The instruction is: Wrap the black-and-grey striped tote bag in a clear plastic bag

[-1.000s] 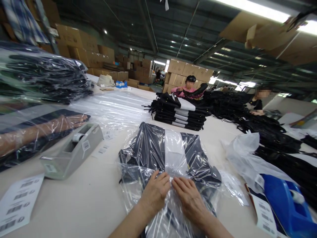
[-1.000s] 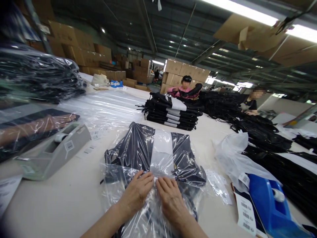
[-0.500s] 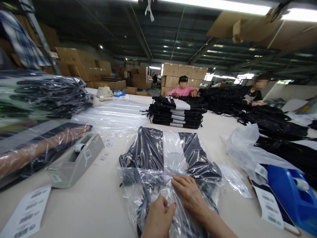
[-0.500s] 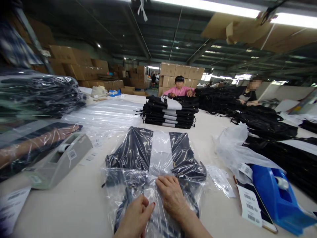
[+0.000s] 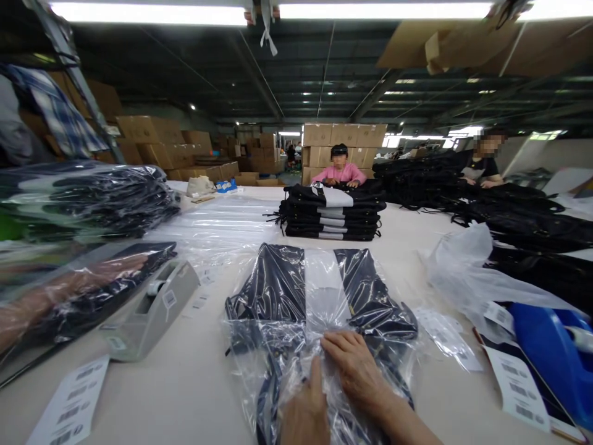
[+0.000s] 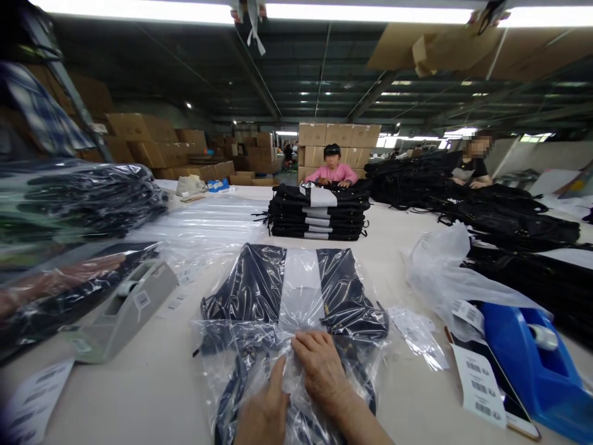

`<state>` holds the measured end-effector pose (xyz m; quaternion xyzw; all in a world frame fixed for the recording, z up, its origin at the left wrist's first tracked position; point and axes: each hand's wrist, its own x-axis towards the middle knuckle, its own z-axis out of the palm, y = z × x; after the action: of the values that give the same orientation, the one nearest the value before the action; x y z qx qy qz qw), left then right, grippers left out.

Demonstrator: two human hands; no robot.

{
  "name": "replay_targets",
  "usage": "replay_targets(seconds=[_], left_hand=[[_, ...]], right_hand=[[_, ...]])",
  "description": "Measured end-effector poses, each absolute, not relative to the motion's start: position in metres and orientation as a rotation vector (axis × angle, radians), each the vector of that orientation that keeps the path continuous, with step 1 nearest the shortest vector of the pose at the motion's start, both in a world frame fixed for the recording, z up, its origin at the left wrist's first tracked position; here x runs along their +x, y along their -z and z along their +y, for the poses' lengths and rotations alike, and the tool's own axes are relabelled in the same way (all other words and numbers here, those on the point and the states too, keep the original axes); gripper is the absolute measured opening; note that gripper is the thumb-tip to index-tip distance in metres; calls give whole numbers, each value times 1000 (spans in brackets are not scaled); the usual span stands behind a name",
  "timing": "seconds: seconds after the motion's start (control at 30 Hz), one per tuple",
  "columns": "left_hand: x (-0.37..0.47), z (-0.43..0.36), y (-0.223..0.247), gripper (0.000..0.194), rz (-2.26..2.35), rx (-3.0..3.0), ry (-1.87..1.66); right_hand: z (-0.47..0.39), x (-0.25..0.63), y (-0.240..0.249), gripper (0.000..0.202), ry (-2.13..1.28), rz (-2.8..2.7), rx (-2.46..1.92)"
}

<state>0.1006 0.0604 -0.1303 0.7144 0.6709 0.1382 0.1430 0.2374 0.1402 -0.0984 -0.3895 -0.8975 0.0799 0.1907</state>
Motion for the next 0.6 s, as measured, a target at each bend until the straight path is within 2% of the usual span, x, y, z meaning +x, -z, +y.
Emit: replay_targets(seconds=[0.1, 0.23, 0.4, 0.5, 0.6], left_hand=[[103, 60, 140, 51, 1946, 2281, -242], [103, 64, 144, 44, 1975, 2417, -95], [95, 68, 142, 24, 2063, 2898, -394], [90, 71, 148, 28, 1863, 3190, -492], [88, 71, 157, 31, 1939, 3173, -580]], right_hand=[[142, 237, 99, 43, -215, -2526, -1087], [141, 239, 103, 45, -191, -2540, -1071], [140, 240, 107, 42, -142, -2494, -1060], [140, 239, 106, 43, -107, -2490, -1007], [134, 248, 100, 53, 9, -2420, -943]])
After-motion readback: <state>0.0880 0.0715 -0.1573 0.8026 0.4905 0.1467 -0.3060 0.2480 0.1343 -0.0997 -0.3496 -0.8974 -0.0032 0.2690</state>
